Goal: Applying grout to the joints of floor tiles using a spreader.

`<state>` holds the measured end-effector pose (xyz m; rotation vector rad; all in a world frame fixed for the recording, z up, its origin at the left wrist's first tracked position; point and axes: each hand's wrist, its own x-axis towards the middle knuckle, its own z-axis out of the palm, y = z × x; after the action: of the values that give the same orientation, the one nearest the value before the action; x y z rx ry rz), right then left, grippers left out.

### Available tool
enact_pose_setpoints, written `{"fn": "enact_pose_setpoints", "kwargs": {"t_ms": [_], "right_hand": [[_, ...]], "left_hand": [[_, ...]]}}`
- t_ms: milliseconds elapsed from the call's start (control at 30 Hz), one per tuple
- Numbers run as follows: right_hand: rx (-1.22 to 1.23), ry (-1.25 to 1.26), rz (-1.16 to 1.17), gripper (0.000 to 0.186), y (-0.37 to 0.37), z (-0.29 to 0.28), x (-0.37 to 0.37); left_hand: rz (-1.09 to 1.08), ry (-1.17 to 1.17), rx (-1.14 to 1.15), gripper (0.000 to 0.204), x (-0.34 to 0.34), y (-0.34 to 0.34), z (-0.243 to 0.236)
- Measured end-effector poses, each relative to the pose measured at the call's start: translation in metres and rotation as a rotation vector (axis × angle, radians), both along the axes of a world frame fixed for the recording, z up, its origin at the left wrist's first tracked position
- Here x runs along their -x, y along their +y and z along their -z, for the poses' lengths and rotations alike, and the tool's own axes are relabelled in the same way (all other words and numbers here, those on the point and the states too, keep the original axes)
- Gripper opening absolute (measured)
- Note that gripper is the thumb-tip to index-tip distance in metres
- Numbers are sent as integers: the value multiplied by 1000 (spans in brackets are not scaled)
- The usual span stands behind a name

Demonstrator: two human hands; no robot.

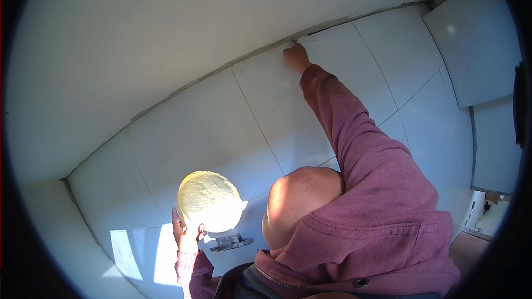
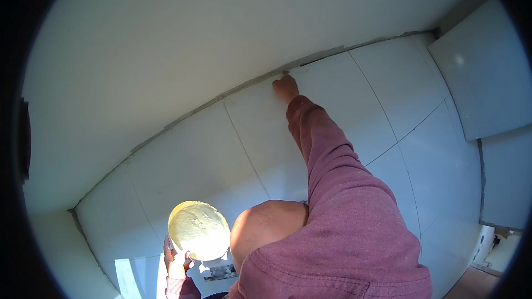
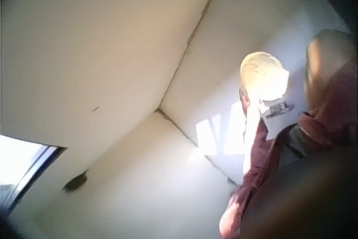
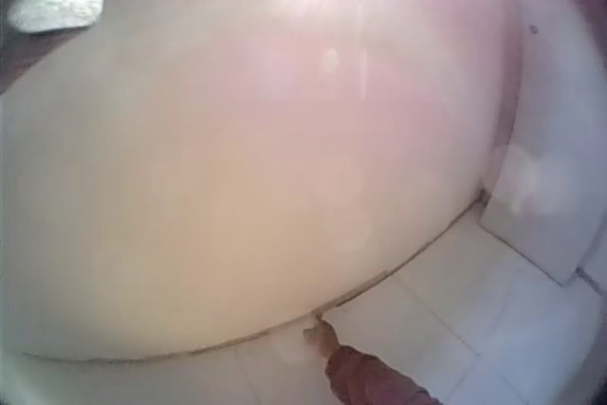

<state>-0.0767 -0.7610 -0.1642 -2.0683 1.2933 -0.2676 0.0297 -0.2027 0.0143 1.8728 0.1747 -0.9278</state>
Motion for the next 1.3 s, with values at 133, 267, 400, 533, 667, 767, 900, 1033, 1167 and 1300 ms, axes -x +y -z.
{"fn": "enact_pose_setpoints", "kwargs": {"t_ms": [133, 267, 400, 533, 667, 767, 900, 1033, 1167, 1300], "right_hand": [[93, -298, 290, 50, 11, 2, 21], [-272, -371, 550, 51, -5, 2, 46], [786, 70, -287, 42, 10, 6, 30], [-323, -770, 464, 24, 9, 9, 14], [-732, -721, 605, 26, -37, 9, 24], [-130, 81, -23, 27, -48, -4, 33], [219, 591, -38, 27, -31, -41, 42], [319, 701, -227, 34, -35, -52, 62], [198, 212, 25, 32, -51, -10, 55], [261, 329, -175, 37, -27, 19, 23]], "left_hand": [[-11, -49, -64, 75, 2, -2, -2], [97, -51, -20, 82, 1, -2, -5], [48, -41, -36, 82, -3, 6, 3], [30, -104, -96, 83, -9, 21, 23], [452, -511, -18, 80, -11, 33, 34], [468, -524, -15, 78, -7, 32, 29], [241, -206, 46, 81, -3, 15, 13], [462, -362, 150, 78, 0, 2, 1], [130, -98, 225, 79, 3, -2, 1], [220, -203, 118, 78, 0, 3, 6]]}}
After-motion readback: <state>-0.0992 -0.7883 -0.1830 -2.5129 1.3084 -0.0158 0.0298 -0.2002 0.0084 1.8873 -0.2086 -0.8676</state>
